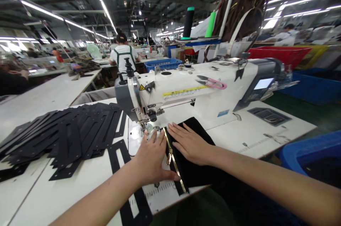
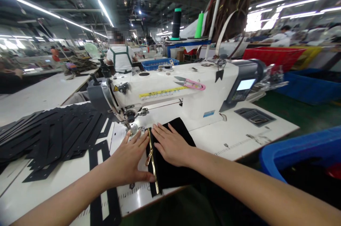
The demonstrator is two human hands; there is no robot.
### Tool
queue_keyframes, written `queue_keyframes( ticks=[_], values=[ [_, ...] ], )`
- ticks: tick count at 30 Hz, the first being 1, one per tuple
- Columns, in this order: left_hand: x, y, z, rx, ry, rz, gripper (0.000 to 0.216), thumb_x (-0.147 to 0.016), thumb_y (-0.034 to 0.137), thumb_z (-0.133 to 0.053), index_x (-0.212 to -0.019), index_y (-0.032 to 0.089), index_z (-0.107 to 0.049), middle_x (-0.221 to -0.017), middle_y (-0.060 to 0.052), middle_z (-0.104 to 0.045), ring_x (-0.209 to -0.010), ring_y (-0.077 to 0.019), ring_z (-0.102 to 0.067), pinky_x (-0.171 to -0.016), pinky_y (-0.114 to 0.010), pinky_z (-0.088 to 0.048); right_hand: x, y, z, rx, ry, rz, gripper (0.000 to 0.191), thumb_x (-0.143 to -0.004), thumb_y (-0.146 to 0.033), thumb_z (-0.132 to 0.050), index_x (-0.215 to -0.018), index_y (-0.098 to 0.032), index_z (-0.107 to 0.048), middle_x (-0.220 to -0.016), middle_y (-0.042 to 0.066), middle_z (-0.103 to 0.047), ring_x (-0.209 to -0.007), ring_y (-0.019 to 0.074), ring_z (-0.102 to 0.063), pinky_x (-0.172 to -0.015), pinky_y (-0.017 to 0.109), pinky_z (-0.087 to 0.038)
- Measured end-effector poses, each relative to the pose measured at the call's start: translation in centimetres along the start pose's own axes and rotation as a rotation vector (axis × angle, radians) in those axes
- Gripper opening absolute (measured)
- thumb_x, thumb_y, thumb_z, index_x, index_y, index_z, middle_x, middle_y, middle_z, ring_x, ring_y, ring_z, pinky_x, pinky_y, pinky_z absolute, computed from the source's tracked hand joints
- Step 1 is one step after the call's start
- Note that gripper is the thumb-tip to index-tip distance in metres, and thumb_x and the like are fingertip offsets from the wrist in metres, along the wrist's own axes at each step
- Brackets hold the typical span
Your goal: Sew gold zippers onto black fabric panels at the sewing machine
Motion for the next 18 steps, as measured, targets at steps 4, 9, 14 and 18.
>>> queue_keyframes(
  ticks=[4, 9, 14, 18],
  values=[
    [0.1, -0.1, 0.1, 0.023, 0.052, -0.011, 0.108, -0.055, 0.069, -0.062, -0.134, 0.003, -0.028, -0.139, -0.023, -0.026, -0.129, -0.0408, -0.017, -0.102, -0.06, -0.008, 0.8, -0.4, 0.0, -0.012, 0.05, 0.003, 0.049, -0.092, -0.028, -0.032, -0.136, -0.007, -0.028, -0.143, 0.012, -0.021, -0.132, 0.0214, -0.015, -0.106, 0.046, -0.019],
    [2.1, 0.3, -0.1, 0.167, 0.222, 0.019, 0.056, -0.064, 0.048, -0.069, -0.11, 0.019, -0.057, -0.132, -0.012, -0.044, -0.127, -0.0319, -0.03, -0.105, -0.055, -0.012, 1.1, -0.8, -0.3, -0.031, 0.083, 0.018, 0.048, -0.093, -0.03, -0.027, -0.136, -0.008, -0.029, -0.141, 0.011, -0.026, -0.131, 0.02, -0.018, -0.106, 0.046, -0.02],
    [4.9, 1.6, -0.1, 0.403, 0.311, 0.006, 0.012, -0.069, 0.018, -0.067, -0.08, 0.023, -0.063, -0.107, -0.004, -0.057, -0.106, -0.0237, -0.051, -0.099, -0.049, -0.03, 1.4, -0.3, 0.0, -0.013, 0.197, -0.008, 0.043, -0.092, -0.022, -0.028, -0.129, -0.007, -0.04, -0.138, 0.013, -0.033, -0.128, 0.0215, -0.027, -0.104, 0.045, -0.026],
    [5.1, 1.9, 0.6, 0.362, 0.329, -0.038, 0.019, -0.073, 0.025, -0.065, -0.092, 0.023, -0.062, -0.111, -0.006, -0.058, -0.106, -0.0234, -0.051, -0.099, -0.047, -0.031, 1.3, -1.2, 0.3, 0.038, 0.221, -0.032, 0.039, -0.091, -0.02, -0.031, -0.122, -0.005, -0.05, -0.132, 0.015, -0.042, -0.124, 0.0237, -0.035, -0.104, 0.045, -0.026]
  ],
)
Point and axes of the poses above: each hand's wrist, its own x-axis away from the middle knuckle, its own z-axis out of the back of the hand, y = z × x, the point moved 7 cm from there along -x, towards the middle knuckle
